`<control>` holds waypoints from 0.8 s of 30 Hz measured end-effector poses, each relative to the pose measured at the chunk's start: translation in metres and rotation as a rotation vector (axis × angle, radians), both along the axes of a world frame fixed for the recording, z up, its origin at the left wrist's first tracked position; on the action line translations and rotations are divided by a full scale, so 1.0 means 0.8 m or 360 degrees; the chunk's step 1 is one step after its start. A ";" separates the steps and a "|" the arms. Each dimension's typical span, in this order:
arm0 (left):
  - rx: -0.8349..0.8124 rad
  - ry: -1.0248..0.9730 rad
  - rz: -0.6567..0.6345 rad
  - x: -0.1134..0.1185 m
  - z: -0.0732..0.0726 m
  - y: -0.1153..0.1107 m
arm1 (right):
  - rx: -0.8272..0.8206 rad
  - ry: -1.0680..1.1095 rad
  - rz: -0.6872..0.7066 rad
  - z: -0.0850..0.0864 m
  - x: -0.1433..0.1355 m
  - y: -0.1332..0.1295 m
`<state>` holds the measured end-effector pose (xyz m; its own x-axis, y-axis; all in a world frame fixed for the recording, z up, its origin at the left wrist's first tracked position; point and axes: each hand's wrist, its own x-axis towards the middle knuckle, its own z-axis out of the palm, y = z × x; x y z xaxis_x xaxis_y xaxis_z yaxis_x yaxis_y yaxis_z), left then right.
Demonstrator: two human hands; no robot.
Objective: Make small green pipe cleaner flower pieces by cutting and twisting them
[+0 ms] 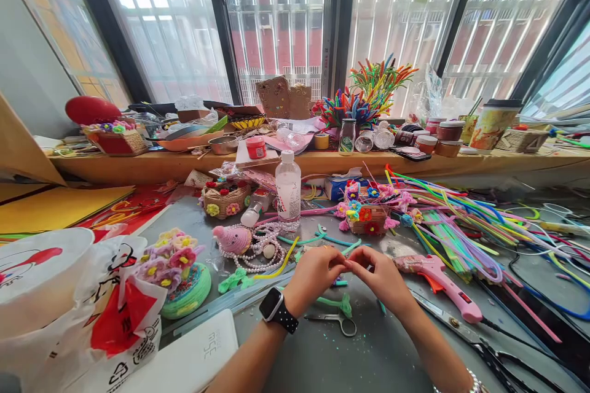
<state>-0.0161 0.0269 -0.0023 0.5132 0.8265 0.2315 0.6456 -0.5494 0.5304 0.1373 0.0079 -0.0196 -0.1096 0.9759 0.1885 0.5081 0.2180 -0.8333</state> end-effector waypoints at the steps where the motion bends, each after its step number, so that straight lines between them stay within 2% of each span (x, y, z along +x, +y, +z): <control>1: -0.0005 0.0006 0.0013 0.000 0.000 0.000 | -0.0008 0.0011 0.0002 0.000 0.000 0.000; 7: -0.0008 0.0056 0.0040 -0.002 0.004 -0.001 | 0.0000 0.0028 0.0023 0.003 -0.003 -0.002; 10: -0.0047 -0.0009 0.0096 -0.006 0.006 0.008 | 0.0063 0.0002 -0.0033 0.005 -0.004 -0.004; 11: -0.0033 -0.0061 0.0217 -0.007 0.007 0.014 | 0.0082 -0.0002 -0.0056 0.005 -0.005 -0.005; 13: 0.0127 -0.0146 0.0596 -0.010 0.009 0.027 | 0.0111 0.0003 -0.0115 0.005 -0.004 -0.005; 16: 0.0264 -0.0181 0.0935 -0.014 0.014 0.048 | 0.0136 0.0027 -0.0183 0.003 -0.003 -0.005; 19: 0.0527 -0.0264 0.1468 -0.019 0.016 0.069 | 0.0152 0.0042 -0.0178 0.000 -0.003 -0.005; 21: 0.0496 -0.0252 0.1590 -0.024 0.016 0.083 | 0.0154 0.0057 -0.0155 -0.001 -0.003 -0.004; 24: 0.0321 -0.0231 0.1554 -0.036 0.013 0.102 | 0.0142 0.0060 -0.0142 0.000 -0.004 -0.004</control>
